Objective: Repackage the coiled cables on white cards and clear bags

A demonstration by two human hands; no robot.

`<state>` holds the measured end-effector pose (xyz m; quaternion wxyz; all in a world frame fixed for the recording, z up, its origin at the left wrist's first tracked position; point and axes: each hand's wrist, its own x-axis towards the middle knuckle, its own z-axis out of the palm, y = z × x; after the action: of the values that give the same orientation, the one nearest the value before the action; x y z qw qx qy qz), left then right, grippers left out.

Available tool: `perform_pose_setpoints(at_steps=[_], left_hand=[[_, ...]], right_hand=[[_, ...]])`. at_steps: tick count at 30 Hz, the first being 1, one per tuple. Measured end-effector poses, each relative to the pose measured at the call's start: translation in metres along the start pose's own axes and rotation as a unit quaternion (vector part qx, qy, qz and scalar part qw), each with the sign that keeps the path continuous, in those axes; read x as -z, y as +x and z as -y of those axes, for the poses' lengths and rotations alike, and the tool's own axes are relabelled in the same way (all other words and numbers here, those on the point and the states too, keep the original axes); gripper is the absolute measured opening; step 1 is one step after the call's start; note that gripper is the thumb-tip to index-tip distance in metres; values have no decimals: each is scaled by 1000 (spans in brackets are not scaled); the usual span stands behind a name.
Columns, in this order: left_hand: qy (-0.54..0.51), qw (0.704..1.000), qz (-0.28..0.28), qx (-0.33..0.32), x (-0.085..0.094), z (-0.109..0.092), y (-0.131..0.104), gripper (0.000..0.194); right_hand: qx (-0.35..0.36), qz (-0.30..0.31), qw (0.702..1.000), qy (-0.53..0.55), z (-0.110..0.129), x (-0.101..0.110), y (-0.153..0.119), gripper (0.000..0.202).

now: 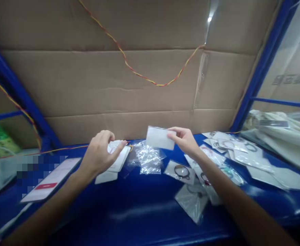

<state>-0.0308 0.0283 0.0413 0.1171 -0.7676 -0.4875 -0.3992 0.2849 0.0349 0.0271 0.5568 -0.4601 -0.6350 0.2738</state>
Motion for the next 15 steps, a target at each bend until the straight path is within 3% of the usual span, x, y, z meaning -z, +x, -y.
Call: perform_pose_setpoints(at_steps=[4,7,12,15], left_hand=[[-246,964,95,26,-13,-28,-18,43],[-255,960,99,67,-26,-37,-32,43],[-241,964,82,79,-33,-32,-32,14],[-245,966,49,68,-34,-24,-29,35]], right_hand=[[-11,133,989,66,10,-38,-24,40],[-8,192,979,67,12,-54,-37,35],[-5,167,984,61,13,-56,-42,30],[-19,154,984,84,15,-58,-42,33]])
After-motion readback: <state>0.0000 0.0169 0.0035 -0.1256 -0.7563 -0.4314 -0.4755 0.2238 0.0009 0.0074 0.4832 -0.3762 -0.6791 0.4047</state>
